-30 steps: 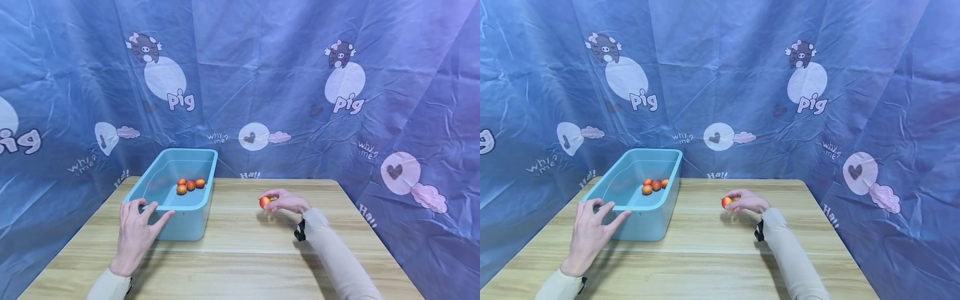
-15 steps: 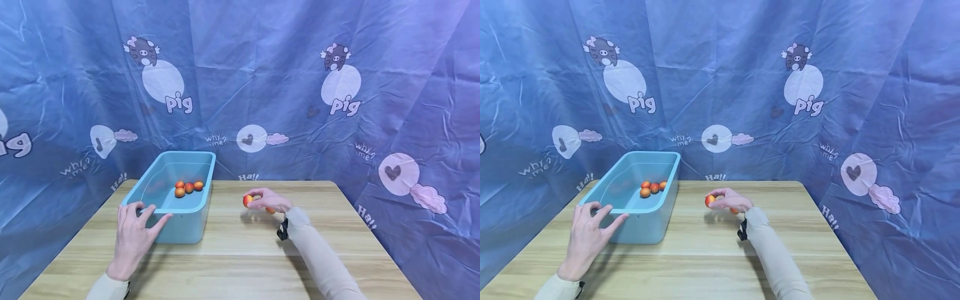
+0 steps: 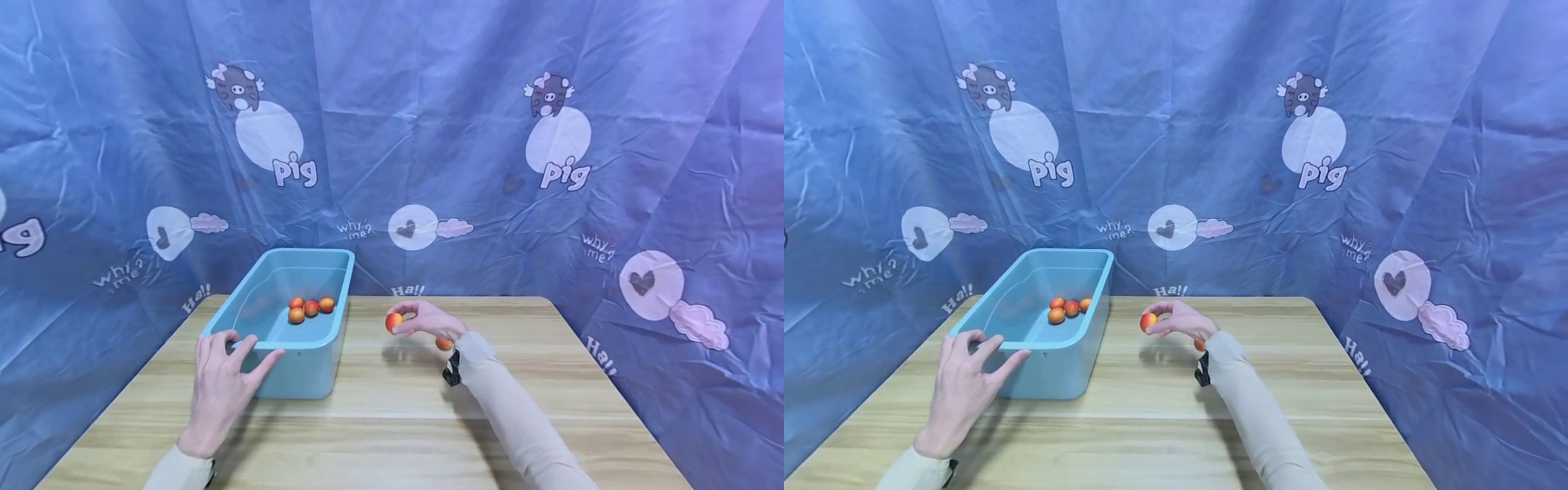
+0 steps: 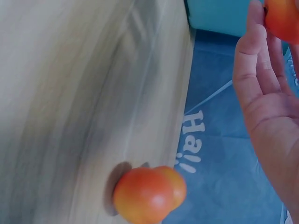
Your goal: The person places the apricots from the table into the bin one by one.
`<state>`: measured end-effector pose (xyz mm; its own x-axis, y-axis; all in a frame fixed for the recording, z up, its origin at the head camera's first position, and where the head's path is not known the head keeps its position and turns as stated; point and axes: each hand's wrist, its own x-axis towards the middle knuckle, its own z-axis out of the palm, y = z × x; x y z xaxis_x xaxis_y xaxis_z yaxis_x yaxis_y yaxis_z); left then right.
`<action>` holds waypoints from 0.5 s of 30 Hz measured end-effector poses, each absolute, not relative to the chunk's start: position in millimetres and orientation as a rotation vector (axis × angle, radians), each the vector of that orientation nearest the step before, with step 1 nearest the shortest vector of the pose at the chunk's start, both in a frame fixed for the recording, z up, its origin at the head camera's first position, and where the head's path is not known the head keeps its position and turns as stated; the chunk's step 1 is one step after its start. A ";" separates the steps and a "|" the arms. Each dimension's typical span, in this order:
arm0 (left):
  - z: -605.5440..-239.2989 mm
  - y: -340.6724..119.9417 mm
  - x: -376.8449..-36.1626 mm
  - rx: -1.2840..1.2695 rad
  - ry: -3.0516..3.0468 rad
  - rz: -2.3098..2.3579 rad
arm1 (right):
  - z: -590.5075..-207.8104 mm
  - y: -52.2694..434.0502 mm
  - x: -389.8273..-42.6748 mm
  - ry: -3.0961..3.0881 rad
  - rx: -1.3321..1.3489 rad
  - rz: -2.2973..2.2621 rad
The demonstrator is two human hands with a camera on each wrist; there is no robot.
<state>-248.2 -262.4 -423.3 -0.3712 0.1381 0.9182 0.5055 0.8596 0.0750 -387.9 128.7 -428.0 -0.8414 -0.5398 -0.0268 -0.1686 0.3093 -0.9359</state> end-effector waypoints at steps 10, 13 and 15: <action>-426.5 -262.2 -247.3 -0.464 -1.950 -0.408 | -414.8 106.0 -388.7 2.199 -0.704 -1.617; -426.6 -262.1 -247.1 -0.465 -1.944 -0.405 | -408.1 98.1 -388.7 2.209 -0.706 -1.626; -426.3 -262.0 -247.2 -0.469 -1.943 -0.407 | -404.0 94.0 -388.5 2.208 -0.703 -1.633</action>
